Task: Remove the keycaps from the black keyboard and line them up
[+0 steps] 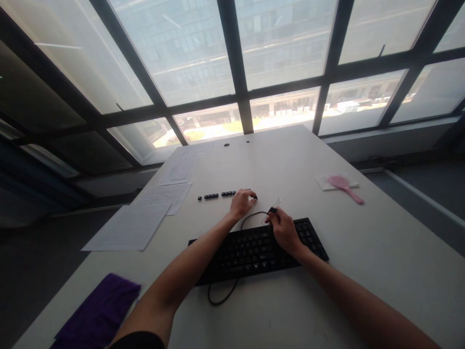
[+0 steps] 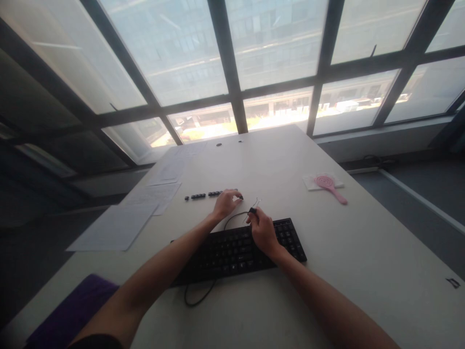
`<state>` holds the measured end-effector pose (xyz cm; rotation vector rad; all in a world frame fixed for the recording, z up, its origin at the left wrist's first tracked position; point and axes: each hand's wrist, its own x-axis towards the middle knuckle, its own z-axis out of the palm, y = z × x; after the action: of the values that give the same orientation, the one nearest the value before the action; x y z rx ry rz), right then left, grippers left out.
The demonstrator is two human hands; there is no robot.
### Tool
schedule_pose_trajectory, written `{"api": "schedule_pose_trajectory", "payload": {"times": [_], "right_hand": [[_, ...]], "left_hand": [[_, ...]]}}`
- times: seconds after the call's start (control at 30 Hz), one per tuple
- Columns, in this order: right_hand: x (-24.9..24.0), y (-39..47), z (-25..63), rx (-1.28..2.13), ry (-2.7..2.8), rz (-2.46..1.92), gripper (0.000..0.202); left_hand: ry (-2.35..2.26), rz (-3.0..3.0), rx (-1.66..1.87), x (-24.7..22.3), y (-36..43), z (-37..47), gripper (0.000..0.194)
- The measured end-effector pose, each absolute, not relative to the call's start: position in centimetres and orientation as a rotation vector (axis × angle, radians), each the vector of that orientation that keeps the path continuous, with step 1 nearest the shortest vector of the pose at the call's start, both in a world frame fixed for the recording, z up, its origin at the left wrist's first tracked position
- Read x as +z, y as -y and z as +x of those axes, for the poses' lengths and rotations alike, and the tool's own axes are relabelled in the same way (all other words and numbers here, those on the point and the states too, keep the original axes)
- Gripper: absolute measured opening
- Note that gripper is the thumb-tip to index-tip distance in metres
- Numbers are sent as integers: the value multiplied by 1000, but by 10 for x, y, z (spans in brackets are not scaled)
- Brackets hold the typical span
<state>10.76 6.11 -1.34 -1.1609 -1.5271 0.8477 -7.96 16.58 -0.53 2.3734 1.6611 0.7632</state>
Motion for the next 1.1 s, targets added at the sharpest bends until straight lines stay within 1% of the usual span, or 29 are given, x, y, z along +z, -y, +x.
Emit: {"api": "schedule_pose_trajectory", "payload": {"times": [0.13,0.2,0.37,0.5,0.57,0.7,0.73,0.93,1.1], "right_hand": [[-14,-61,108,851,1537,-1154,28],[-14,-61,107,860,1544,-1154,28],[-12,-61,108,882,1557,-1153,27],[-9,-61,109,880,1571,-1156,26],[-9,-61,109,880,1574,-1166,25],[-11,-61,108,893,1589,-1173,25],[-11,-62,108,894,1591,-1173,25],[-9,-62,109,903,1595,-1173,25],[-10,-62,109,905,1592,-1157,25]], "left_hand": [[-1685,2405,715,-6,-181,-81,11],[-1703,2410,698,-5,-189,-83,15],[-1698,2462,666,-2,-207,-88,43],[-1684,2516,580,-1,-213,-92,56],[-1698,2498,554,0,-214,-95,53],[-1707,2461,478,2,-222,-97,28],[-1706,2459,456,3,-225,-96,24],[-1653,2457,343,10,-241,-85,16],[-1603,2454,319,11,-241,-82,10]]}}
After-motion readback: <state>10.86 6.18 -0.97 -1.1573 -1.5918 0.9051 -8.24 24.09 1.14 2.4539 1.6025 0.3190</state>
